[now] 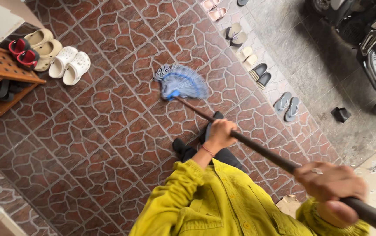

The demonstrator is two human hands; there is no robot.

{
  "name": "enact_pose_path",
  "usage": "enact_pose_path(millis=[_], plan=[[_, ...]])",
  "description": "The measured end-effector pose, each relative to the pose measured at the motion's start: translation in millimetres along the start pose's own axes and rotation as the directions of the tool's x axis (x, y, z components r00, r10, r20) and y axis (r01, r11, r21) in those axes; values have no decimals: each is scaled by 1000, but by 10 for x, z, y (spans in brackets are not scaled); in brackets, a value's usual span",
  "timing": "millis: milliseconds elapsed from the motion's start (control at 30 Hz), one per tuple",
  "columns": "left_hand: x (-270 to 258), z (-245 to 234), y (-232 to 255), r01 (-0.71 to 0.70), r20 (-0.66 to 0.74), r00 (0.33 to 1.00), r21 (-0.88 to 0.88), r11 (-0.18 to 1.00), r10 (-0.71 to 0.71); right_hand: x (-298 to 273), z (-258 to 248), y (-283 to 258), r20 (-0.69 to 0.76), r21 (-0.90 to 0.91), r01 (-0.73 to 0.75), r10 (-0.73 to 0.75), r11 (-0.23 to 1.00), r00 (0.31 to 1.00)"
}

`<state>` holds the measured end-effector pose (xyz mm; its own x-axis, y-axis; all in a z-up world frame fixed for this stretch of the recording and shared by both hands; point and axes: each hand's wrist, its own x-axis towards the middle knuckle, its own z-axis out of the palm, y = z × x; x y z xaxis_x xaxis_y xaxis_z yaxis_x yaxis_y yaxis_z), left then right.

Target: The person mops a tiled floor in a covered entryway using a blue string mop. They move the mop back and forth across the surface, navigating around a parked scooter, a shoe rack, and scattered footwear. The camera angle is high and downward-facing, showing the mop head and the person's hands on the handle.

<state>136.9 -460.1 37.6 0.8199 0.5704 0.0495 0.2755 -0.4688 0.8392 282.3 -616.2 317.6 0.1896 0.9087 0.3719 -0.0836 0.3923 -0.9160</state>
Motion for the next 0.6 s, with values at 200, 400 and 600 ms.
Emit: enact_pose_path(millis=[200, 400, 600], plan=[[-1113, -610, -329, 183, -152, 973, 42, 982, -175, -154, 738, 424, 278, 166, -15, -32, 986, 960], [-2004, -744, -766, 265, -354, 907, 56, 963, -229, -146, 1309, 721, 467, 200, -92, -12, 975, 884], [-2196, -532, -1021, 243, -280, 936, 75, 967, -214, -168, 1299, 675, 521, 269, -80, -75, 960, 850]])
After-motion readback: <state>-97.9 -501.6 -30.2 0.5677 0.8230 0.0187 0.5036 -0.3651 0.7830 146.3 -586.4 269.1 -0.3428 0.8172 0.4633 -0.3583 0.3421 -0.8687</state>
